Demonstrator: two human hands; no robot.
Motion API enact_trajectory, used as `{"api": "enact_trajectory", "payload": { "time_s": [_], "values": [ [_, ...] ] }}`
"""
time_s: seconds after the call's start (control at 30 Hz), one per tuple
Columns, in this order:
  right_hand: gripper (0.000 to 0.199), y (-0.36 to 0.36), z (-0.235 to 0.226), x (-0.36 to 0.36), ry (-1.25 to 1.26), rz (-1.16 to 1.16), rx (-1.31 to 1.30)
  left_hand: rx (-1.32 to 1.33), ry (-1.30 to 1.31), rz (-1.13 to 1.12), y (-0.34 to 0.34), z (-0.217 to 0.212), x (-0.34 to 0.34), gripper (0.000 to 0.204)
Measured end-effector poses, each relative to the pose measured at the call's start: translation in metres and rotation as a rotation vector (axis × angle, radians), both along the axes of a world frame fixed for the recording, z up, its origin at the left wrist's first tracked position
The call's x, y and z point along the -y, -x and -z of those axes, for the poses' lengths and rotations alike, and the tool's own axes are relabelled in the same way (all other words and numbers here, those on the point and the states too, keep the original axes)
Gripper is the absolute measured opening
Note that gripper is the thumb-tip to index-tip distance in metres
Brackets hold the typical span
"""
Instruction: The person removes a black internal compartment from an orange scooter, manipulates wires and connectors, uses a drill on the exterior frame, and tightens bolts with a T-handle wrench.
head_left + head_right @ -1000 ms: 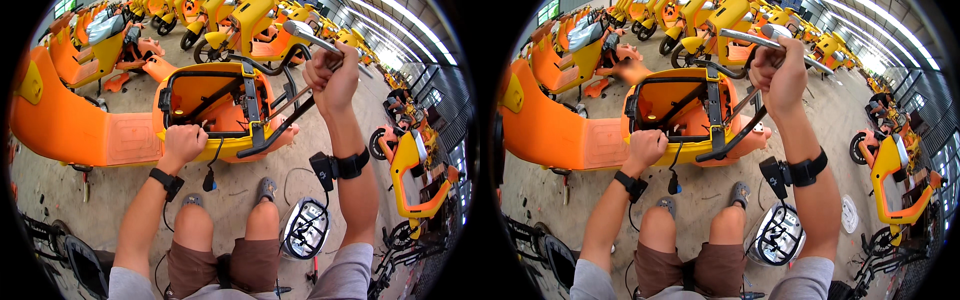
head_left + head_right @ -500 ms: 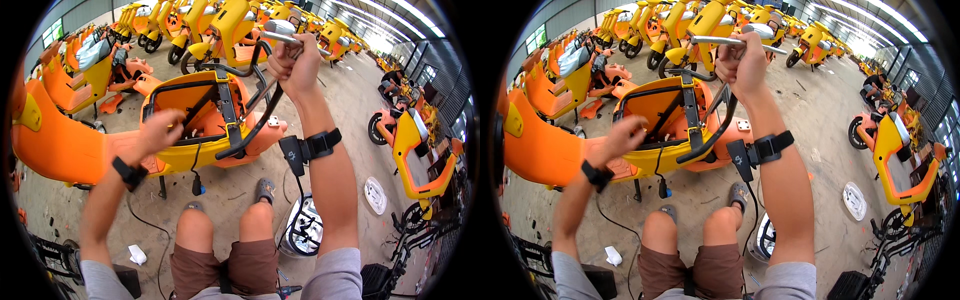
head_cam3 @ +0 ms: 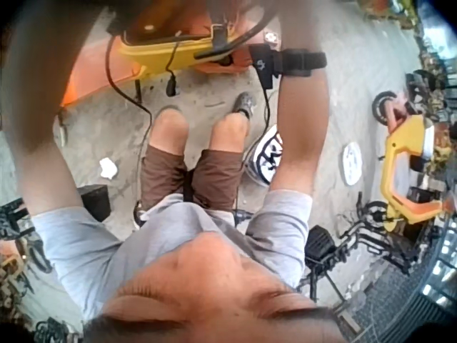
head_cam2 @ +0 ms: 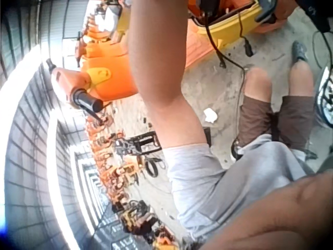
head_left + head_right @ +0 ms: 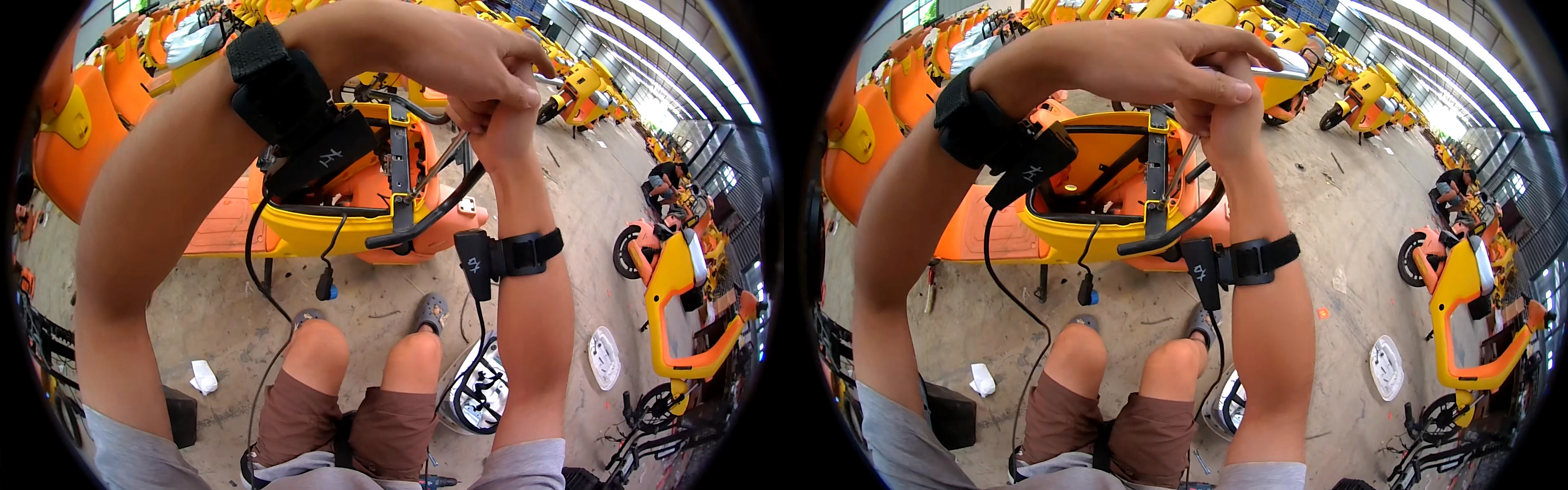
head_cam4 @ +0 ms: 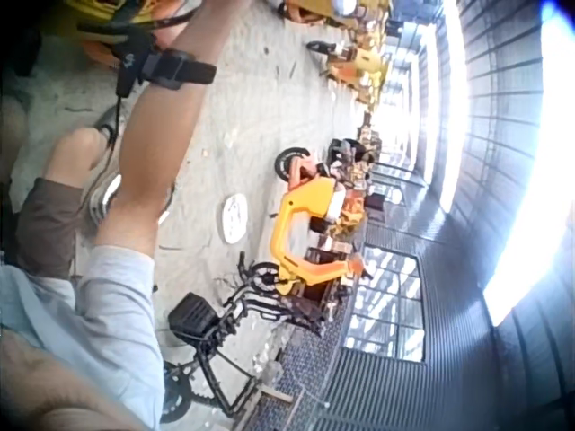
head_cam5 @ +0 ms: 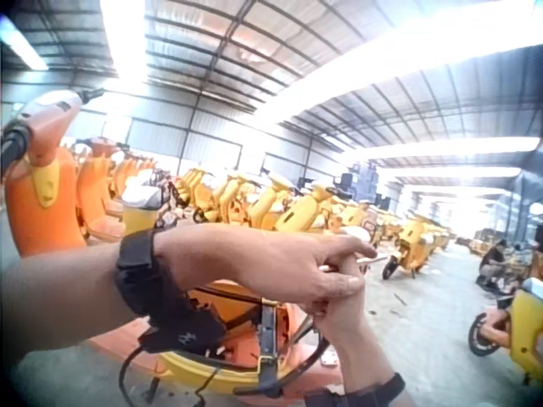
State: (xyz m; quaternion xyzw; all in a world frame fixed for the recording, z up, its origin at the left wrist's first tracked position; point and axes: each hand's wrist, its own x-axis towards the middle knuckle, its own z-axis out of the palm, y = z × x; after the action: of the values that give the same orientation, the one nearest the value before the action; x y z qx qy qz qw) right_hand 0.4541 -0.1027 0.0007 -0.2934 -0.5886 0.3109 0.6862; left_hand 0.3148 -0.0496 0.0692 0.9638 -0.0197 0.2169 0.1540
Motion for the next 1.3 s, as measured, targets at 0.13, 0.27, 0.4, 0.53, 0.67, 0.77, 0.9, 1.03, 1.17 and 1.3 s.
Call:
{"api": "enact_trajectory", "payload": {
  "time_s": [0.13,0.27,0.4,0.53,0.67,0.77,0.9,1.03,1.17,1.3],
  "values": [
    [0.033,0.003,0.002,-0.005,0.013,0.038,-0.059,-0.008,0.165,0.106,-0.003,0.001,-0.009,0.054],
    [0.033,0.015,0.002,-0.002,-0.049,0.372,-0.191,0.006,0.239,0.138,0.007,0.003,-0.016,0.05],
    [0.038,-0.035,0.007,0.037,0.048,0.793,-0.368,-0.008,0.288,-0.017,0.015,0.001,-0.02,0.049],
    [0.02,-0.031,-0.013,0.049,-0.382,1.08,0.026,0.019,0.353,-0.134,0.028,0.009,-0.04,0.048],
    [0.025,-0.014,-0.034,0.025,-0.491,1.084,0.73,-0.042,0.384,-0.031,0.024,0.01,-0.035,0.048],
    [0.031,0.001,-0.041,0.015,-0.156,0.857,0.686,-0.072,0.532,0.073,0.018,0.013,-0.017,0.043],
    [0.037,-0.004,-0.029,-0.001,-0.305,0.866,0.566,-0.043,0.494,0.136,0.019,0.015,-0.021,0.04],
    [0.044,-0.013,-0.011,-0.007,-0.558,1.037,0.467,-0.031,0.688,0.039,0.003,0.016,0.002,0.034],
    [0.048,-0.019,-0.006,-0.009,-0.681,1.141,0.563,-0.009,0.634,-0.024,0.003,0.017,0.009,0.037],
    [0.037,-0.018,-0.008,-0.016,-0.815,1.177,0.533,0.01,0.705,-0.014,0.003,0.018,0.006,0.045]
  ]
}}
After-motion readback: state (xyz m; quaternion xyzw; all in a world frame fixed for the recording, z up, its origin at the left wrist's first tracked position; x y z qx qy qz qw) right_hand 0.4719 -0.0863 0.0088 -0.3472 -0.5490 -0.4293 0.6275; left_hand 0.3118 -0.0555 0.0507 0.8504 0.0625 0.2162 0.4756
